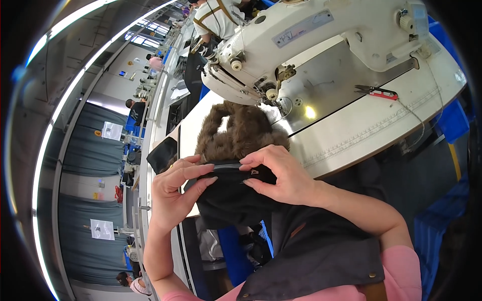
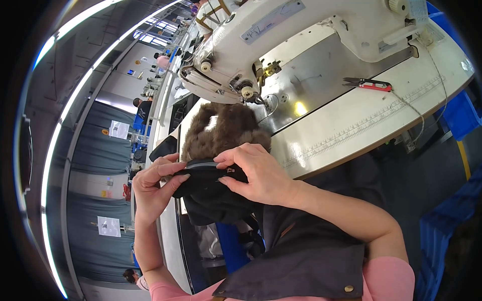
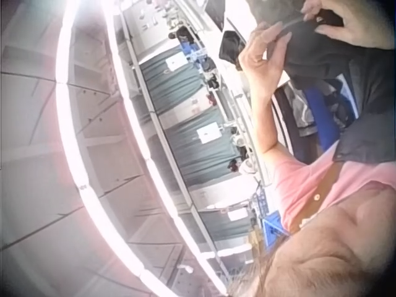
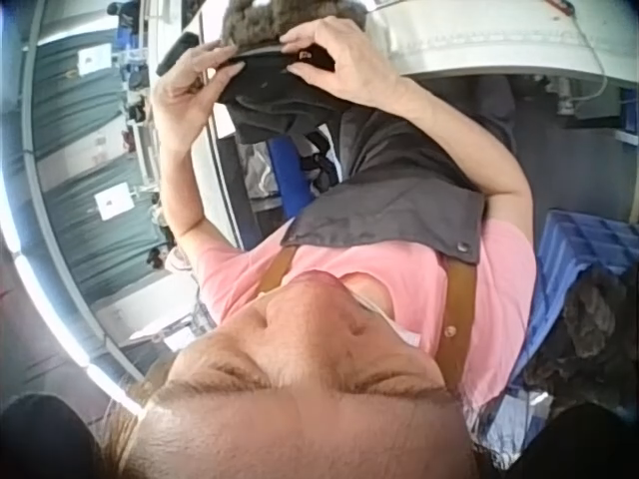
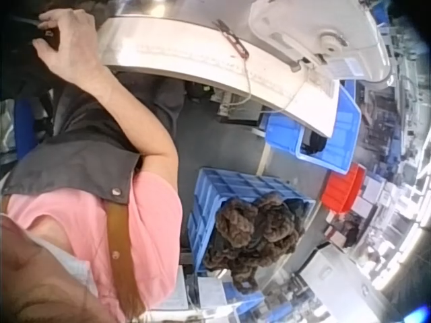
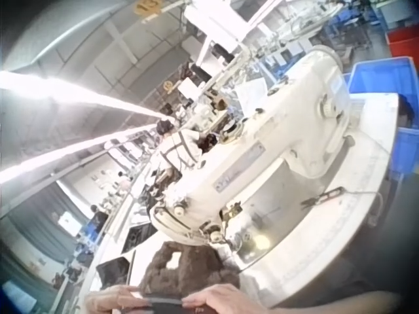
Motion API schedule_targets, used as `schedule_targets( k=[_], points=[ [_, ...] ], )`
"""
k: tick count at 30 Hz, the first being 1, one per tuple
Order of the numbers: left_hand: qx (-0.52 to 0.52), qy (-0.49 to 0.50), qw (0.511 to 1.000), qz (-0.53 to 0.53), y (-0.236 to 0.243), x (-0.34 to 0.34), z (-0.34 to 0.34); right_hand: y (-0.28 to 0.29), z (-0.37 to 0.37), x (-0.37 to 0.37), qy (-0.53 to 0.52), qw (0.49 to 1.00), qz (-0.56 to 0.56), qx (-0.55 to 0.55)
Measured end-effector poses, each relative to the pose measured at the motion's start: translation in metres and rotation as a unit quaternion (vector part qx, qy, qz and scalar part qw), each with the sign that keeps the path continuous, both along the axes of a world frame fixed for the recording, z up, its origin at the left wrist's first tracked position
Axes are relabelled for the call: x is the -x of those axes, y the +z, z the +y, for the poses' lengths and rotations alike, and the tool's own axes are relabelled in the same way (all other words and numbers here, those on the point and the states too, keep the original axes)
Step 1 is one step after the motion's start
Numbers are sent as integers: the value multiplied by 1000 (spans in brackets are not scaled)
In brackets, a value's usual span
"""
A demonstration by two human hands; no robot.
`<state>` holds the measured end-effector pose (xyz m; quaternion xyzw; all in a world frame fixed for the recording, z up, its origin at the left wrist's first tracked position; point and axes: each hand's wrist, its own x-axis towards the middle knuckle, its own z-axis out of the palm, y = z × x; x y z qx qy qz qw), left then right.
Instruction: Sewing a fur trim onto a black fabric garment using a sewing machine.
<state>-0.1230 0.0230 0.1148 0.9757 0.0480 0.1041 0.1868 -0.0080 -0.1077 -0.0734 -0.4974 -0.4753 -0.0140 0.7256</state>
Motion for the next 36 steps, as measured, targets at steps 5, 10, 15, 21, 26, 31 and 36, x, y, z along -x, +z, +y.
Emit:
schedule_targets(
  k=[5,10,15,21,26,31,36],
  points=[
    [-55,13,998,-1,0,-13,-20,-9,8,6,-44,999,-7,-30],
    [-79,34,996,-14,-7,-19,-27,-7,7,9,-125,990,-52,-42],
    [-208,-80,967,-124,-26,-20,1,-6,7,8,-136,989,-43,-36],
    [-198,-198,945,-171,-27,-19,12,-1,4,2,-65,998,-21,-3],
    [-197,-204,947,-154,-25,-17,14,9,4,0,-53,996,-63,16],
    [-185,-208,948,-156,-24,-17,18,22,13,-3,-65,991,-115,27],
    [-178,-196,954,-144,-21,-12,18,31,10,-27,144,982,-81,93]
  ],
)
